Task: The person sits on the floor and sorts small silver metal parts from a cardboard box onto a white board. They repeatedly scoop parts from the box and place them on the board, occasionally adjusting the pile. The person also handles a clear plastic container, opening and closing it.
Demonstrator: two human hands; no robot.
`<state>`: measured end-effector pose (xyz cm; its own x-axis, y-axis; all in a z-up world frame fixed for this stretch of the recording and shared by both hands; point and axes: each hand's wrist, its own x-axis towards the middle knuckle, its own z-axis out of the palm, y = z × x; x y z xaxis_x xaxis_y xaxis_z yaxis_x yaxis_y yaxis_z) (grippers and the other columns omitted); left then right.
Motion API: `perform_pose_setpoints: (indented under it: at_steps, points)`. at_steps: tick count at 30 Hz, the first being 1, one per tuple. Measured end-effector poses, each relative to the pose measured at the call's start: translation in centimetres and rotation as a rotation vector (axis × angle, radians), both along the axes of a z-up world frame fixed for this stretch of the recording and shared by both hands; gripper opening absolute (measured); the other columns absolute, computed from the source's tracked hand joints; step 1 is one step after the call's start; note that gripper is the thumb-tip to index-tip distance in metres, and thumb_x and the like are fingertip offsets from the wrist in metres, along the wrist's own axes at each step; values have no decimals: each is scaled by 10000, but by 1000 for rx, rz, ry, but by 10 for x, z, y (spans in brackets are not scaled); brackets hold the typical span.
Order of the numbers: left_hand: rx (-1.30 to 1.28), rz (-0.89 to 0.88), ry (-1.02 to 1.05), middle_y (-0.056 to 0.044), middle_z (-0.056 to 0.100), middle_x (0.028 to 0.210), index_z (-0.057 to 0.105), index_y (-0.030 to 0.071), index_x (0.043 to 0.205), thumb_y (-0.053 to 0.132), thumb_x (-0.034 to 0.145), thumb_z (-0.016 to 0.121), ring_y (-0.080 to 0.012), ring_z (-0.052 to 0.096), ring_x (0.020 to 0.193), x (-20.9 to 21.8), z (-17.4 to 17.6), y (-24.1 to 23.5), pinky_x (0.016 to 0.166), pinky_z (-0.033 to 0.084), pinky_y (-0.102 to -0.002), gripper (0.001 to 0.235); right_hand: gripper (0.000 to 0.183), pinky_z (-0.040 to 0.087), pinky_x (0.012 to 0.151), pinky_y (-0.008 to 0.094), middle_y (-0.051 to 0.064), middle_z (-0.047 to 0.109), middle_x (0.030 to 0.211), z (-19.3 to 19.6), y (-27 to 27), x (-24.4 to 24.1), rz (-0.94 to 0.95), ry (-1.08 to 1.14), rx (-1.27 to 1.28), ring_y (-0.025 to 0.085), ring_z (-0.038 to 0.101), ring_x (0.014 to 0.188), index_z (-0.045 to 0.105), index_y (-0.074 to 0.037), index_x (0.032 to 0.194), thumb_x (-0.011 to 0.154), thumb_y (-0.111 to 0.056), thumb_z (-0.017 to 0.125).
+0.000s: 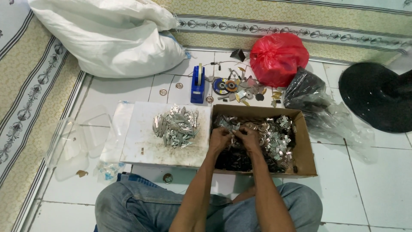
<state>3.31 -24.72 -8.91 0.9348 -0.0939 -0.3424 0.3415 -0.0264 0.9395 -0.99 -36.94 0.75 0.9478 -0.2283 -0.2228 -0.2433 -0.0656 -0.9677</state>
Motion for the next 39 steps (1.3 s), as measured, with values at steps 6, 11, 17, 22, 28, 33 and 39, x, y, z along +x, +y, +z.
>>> perform_pose_setpoints:
  at_steps: [6,11,17,22,28,33,39]
  points:
    - [-134,28,-14,-300,714,992,677,-102,1210,62,854,716,-319,749,815,-1,6,2,646,614,-401,393,202,586,647,347,122,697,849,-31,-15,19,-63,8,123,206,637,781,791,-80,950,857,-242,869]
    - [-81,56,-63,-320,695,1105,657,-91,1256,92,884,709,-406,701,1010,-8,29,-5,817,599,-494,418,303,591,636,333,139,696,812,-80,-35,37,-82,23,180,212,653,707,770,-68,1045,882,-301,876]
    - [-206,218,-119,-351,677,1095,652,-114,1235,97,904,714,-422,691,992,-27,81,14,802,595,-502,398,234,611,695,371,155,697,877,-27,-7,30,-20,-136,108,198,660,778,759,-64,1050,921,-236,850]
    - [-295,377,-88,-324,703,1022,662,-110,1210,47,904,717,-323,734,816,-50,100,86,678,645,-399,348,290,625,735,395,169,715,917,28,75,13,100,-124,41,215,661,788,749,-52,1114,912,-235,848]
    - [220,476,-94,-213,771,955,771,27,1112,119,824,788,-346,767,836,-43,97,162,663,641,-460,303,357,646,672,459,292,708,939,11,157,35,255,-96,-1,309,720,777,720,48,1126,872,-162,855]
    - [341,472,-111,-218,761,985,758,30,1163,70,793,725,-387,755,921,-20,64,193,708,613,-523,373,358,573,895,481,176,752,1109,-2,180,50,318,-136,-432,360,712,1074,777,-140,1193,874,-299,808]
    - [441,391,-236,-237,750,1090,682,-10,1284,-15,885,531,-431,712,1078,-48,99,213,912,575,-565,426,398,538,995,531,234,732,1180,46,198,-12,293,-156,-479,423,667,1164,732,-74,1268,889,-191,752]
